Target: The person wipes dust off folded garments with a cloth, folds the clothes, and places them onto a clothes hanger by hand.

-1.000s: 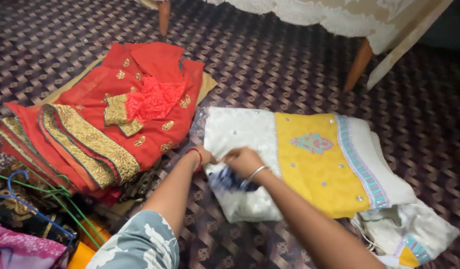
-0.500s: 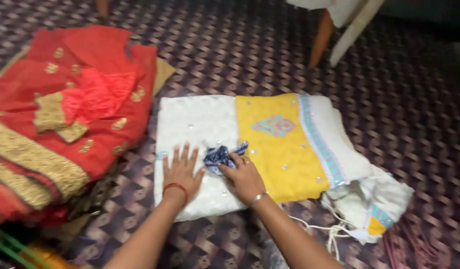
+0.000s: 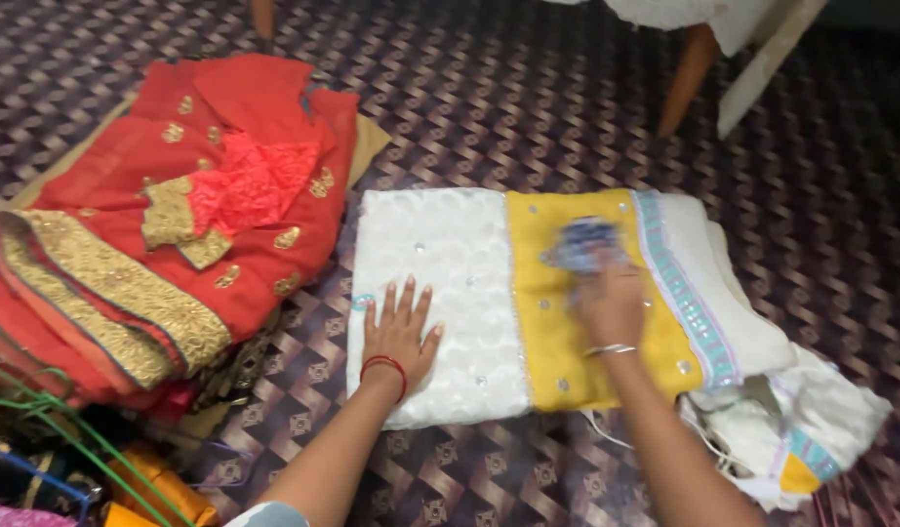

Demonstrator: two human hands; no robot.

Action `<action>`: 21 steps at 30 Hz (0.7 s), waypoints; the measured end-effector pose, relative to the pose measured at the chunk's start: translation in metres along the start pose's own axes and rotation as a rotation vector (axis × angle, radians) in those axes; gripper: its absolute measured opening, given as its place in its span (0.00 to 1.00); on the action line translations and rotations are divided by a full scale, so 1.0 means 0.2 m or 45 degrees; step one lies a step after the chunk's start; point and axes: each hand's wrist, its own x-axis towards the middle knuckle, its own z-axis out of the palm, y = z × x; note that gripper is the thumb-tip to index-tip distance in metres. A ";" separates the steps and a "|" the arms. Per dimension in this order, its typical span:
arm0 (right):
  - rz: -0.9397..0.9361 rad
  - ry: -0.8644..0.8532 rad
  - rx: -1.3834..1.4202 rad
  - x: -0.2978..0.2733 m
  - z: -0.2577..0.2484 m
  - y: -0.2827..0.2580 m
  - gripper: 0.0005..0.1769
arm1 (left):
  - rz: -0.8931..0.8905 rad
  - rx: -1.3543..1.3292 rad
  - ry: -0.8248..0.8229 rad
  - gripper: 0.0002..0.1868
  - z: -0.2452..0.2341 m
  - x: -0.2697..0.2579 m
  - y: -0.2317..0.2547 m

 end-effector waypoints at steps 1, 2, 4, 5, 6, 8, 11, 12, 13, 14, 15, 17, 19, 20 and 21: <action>0.047 -0.240 0.119 -0.01 0.06 -0.20 0.21 | 0.014 -0.020 0.018 0.35 0.02 -0.01 -0.01; -0.044 -0.293 0.255 -0.08 0.07 -0.40 0.18 | -0.007 0.055 -0.013 0.30 0.03 0.00 -0.03; -0.402 -0.349 0.344 -0.16 0.07 -0.70 0.27 | -0.047 0.206 -0.083 0.20 0.04 0.01 -0.07; -0.481 -0.148 0.315 -0.22 0.07 -0.83 0.28 | -0.030 0.200 0.005 0.24 0.04 -0.01 -0.08; -0.552 0.052 0.278 -0.27 0.08 -0.90 0.30 | -0.007 0.192 0.089 0.27 0.03 -0.03 -0.07; -0.556 -0.061 0.246 -0.29 0.14 -0.85 0.27 | -0.032 0.205 0.055 0.28 0.00 -0.04 -0.05; -0.486 -0.470 0.190 -0.19 0.29 -0.57 0.19 | -0.098 0.161 -0.070 0.26 -0.04 -0.05 -0.03; -0.450 -0.481 0.092 -0.12 0.32 -0.47 0.21 | -0.060 0.080 0.053 0.30 -0.04 -0.05 -0.02; -0.154 -0.630 0.048 -0.07 0.30 -0.36 0.16 | -0.022 0.000 0.178 0.34 -0.05 -0.05 -0.02; -0.150 -0.340 0.096 -0.02 0.27 -0.27 0.17 | -0.028 -0.008 0.171 0.34 -0.06 -0.05 -0.02; 0.144 -0.408 0.068 0.05 0.26 -0.22 0.21 | -0.034 -0.017 0.164 0.34 -0.06 -0.05 -0.02; 0.181 -0.142 0.175 0.17 0.22 -0.16 0.23 | -0.039 -0.029 0.153 0.34 -0.07 -0.05 -0.02; 0.156 -0.133 0.338 0.17 0.26 -0.26 0.24 | -0.041 -0.037 0.145 0.33 -0.09 -0.05 -0.01; 0.146 -0.128 0.423 0.16 0.30 -0.35 0.25 | -0.037 -0.050 0.142 0.34 -0.10 -0.05 -0.01; -0.033 -0.247 0.402 0.11 0.36 -0.48 0.20 | -0.033 -0.064 0.139 0.34 -0.12 -0.05 0.00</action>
